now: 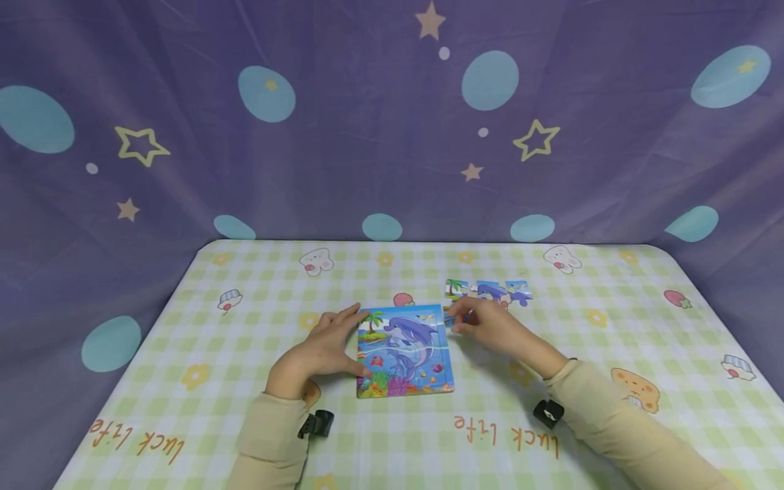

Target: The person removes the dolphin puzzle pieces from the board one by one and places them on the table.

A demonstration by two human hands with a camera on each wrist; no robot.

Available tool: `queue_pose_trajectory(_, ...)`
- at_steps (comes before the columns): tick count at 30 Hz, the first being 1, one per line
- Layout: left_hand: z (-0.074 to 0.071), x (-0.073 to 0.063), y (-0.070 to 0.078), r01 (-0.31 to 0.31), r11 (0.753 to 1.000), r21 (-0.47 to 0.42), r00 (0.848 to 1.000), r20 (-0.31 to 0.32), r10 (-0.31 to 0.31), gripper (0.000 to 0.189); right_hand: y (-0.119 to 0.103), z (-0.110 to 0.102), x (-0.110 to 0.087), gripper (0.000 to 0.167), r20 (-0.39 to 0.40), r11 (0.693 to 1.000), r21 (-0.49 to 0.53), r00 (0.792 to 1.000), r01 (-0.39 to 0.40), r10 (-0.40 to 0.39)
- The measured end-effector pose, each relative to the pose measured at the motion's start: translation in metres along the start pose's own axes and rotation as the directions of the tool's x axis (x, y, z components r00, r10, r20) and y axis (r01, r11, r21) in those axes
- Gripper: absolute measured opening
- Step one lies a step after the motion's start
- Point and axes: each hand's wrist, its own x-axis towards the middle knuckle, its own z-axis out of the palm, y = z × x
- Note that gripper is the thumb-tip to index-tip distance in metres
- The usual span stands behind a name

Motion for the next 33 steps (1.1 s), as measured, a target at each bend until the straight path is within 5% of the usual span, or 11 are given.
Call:
queue_pose_trajectory(22,-0.002,0.002,0.000,0.001,1.000,0.022,1.000,0.005,-0.001,0.107,-0.027,0.021,0.006,0.033,0.131,0.992,-0.089,0.988,0.091,-0.079)
queue_pose_trajectory(33,-0.001,0.000,-0.001,-0.001,1.000,0.011,1.000,0.007,0.001,0.107,-0.031,0.028,0.009,0.039,0.190,0.983,-0.181,0.982,0.044,-0.009)
